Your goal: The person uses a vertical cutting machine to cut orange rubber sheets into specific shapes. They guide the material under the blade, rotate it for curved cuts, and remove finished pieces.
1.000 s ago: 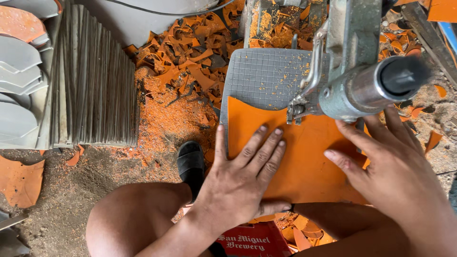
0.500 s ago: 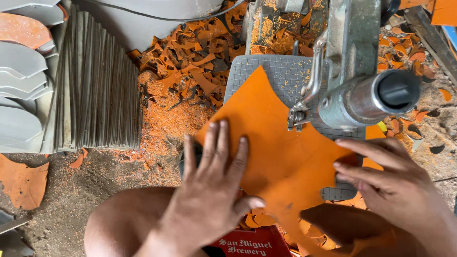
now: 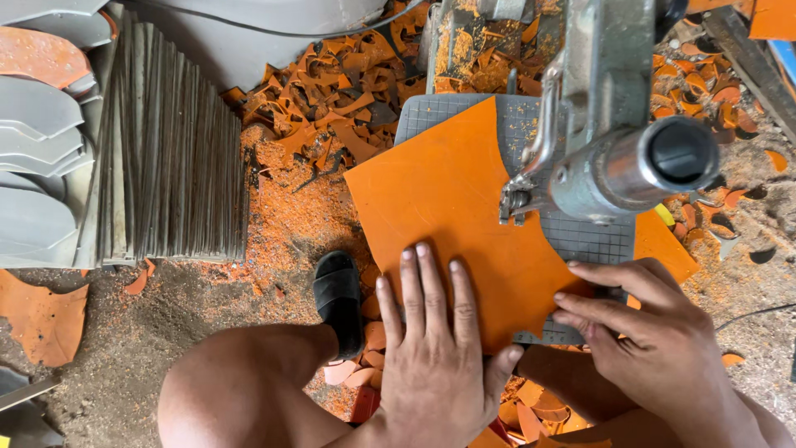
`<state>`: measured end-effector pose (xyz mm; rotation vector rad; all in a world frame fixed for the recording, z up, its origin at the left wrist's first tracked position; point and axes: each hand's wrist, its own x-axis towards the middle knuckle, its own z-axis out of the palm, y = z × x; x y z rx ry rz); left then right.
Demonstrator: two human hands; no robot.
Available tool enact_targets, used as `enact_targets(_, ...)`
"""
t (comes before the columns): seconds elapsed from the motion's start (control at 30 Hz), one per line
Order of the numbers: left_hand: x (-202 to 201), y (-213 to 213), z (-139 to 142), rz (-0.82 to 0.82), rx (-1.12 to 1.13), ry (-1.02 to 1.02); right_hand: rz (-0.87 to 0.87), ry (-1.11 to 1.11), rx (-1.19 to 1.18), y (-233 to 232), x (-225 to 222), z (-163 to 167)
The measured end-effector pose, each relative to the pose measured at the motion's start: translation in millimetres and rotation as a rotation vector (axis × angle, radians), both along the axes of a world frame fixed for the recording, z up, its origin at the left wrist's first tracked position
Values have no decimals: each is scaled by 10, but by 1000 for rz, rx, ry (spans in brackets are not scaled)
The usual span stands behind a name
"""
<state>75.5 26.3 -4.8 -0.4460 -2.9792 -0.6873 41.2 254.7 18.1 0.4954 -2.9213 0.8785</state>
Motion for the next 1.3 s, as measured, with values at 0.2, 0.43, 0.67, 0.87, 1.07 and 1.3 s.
enact_targets(0.2, -108, -54, -14, -13, 11, 8, -40, 39, -16, -75, -49, -29)
enact_targets(0.43, -262, -56, -1, 36, 36, 29, -41, 42, -61, -130, -72, -43)
enact_targets(0.67, -416, -35, -26, 52, -19, 35, -97, 35, -63, -164, -72, -53)
enact_targets(0.87, -499, -27, -19, 66, -57, 37, -124, 10, 20, -175, -91, -39)
enact_targets(1.07, -582, -51, 11, 55, -65, 15, -120, 30, 6, -197, -118, -38)
enact_targets(1.3, -737, -123, 17, -7, -103, 61, -161, 64, 6, -261, -131, -52)
